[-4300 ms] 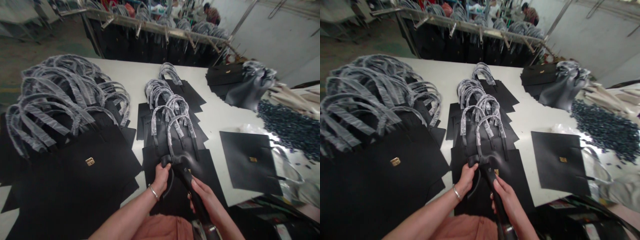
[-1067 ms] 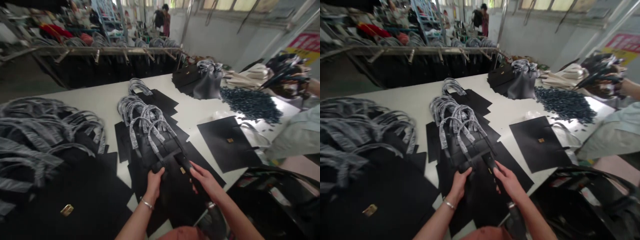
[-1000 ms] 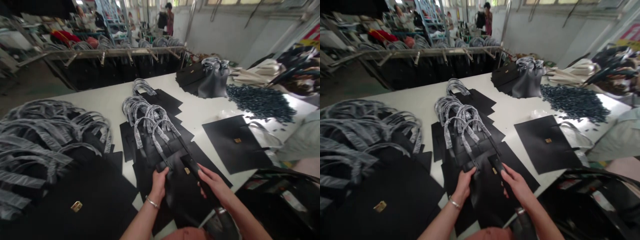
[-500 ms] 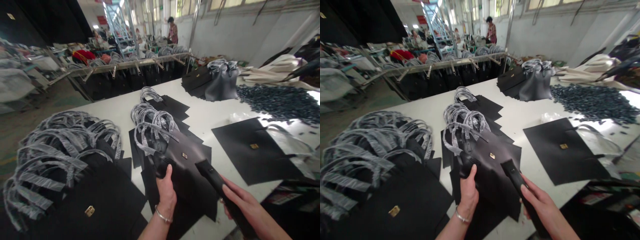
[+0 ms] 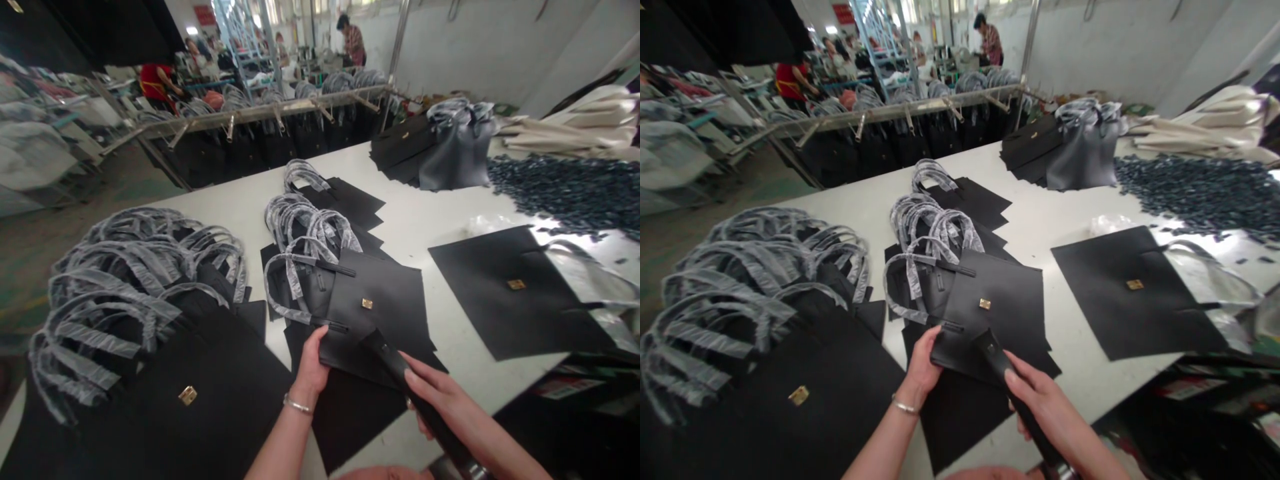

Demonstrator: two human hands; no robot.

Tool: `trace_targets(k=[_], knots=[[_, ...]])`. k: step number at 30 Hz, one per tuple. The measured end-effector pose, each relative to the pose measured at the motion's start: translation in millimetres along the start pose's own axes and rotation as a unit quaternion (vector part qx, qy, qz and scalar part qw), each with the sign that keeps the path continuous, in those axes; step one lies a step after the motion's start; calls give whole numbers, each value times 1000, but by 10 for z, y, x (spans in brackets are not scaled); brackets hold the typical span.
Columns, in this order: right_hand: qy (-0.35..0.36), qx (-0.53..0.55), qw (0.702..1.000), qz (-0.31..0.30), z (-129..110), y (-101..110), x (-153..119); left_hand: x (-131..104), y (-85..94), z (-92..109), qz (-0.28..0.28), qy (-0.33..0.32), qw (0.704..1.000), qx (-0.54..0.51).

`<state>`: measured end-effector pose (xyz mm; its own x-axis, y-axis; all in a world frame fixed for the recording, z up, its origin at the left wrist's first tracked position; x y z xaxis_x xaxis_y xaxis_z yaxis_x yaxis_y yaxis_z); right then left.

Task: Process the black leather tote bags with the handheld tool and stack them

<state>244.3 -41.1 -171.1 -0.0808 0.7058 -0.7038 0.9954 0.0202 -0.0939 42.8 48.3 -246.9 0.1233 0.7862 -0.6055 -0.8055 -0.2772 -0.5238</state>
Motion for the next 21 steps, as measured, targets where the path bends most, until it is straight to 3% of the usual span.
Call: trace_targets(k=[2,5,16,21], knots=[[4,-3,1000,-4,3,-7,16,74,-24,16,-25,34,998,37],[1,-3,1000,-8,0,-41,36,150,-21,-2,-15,44,996,74],[-13,4,999,-37,15,-231,216,58,17,-246,37,-57,994,89],[14,19,999,38,-134,-142,374,66,35,-304,41,-73,992,91]])
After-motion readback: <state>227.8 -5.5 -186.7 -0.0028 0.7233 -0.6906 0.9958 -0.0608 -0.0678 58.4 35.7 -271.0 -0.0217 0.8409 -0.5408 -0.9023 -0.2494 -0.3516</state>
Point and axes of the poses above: each hand's wrist, its own x-axis towards the middle knuckle, its own y-axis out of the back of the hand, z = x × y, the point moved 10 cm from there along x, towards the middle knuckle, and after that the axes turned 2 degrees about -z, right-handed, at the moved point
